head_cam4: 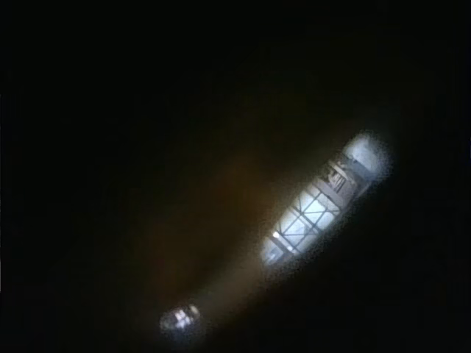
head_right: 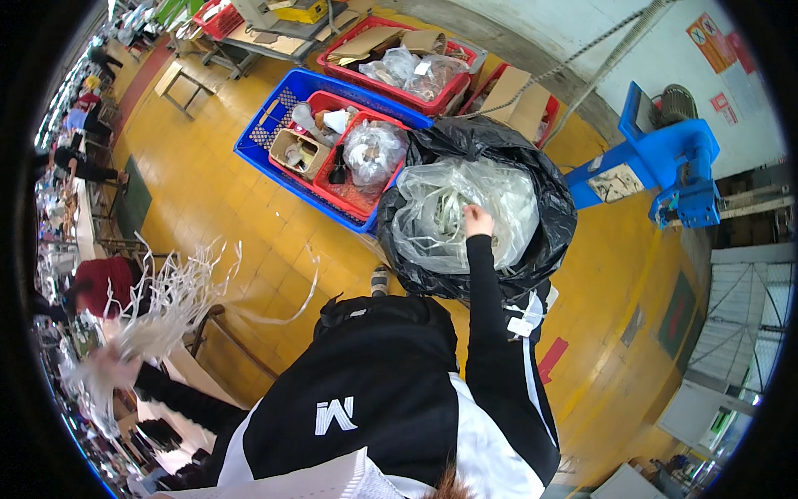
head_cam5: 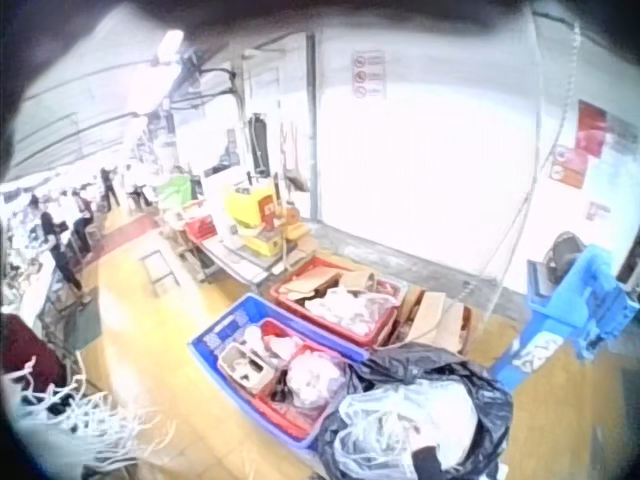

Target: The person repeatedly pulls bundles of white plastic cable ties from a black trash bag and places them into a red crate. The action is continuous and repetitive throughout the clip.

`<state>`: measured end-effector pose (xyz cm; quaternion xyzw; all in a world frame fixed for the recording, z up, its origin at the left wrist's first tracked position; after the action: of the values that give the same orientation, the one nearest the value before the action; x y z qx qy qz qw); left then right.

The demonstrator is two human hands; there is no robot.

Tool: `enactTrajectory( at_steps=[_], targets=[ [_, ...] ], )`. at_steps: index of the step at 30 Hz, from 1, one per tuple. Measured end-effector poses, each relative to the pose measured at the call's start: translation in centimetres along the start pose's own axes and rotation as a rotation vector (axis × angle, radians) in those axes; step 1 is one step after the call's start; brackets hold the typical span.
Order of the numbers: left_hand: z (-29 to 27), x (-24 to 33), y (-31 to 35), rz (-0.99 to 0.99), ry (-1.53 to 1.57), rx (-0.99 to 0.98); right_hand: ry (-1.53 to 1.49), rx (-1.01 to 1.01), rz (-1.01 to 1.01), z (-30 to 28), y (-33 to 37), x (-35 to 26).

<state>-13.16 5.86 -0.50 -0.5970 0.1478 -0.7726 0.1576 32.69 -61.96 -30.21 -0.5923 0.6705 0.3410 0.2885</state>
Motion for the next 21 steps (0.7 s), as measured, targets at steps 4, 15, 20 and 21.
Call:
enactTrajectory(
  at_steps=[4,15,20,21],
  targets=[
    [13.6,-6.6,20.4,-0.706,0.282,-0.699,-0.525,-0.095,-0.271,-5.3,4.0,-10.1],
    [31.0,4.0,43.0,-1.347,0.554,-1.381,-0.124,-0.487,-0.415,-5.6,14.9,-26.0],
    [31.5,1.1,38.8,-1.277,0.736,-1.18,-0.088,-0.457,-0.574,-4.6,16.4,-23.3],
    [31.4,1.0,37.6,-1.243,0.742,-1.161,-0.082,-0.481,-0.556,-4.6,16.6,-22.7]
  ],
)
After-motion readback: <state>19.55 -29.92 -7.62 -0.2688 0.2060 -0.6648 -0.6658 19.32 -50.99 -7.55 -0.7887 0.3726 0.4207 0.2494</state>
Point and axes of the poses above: each hand's wrist, its own y-axis away from the middle knuckle, its own z-axis out of the palm, x = y × z, the point moved 4 cm from there along -y, towards the middle knuckle, and after that the axes turned 9 degrees about -x, right-handed, at the moved point
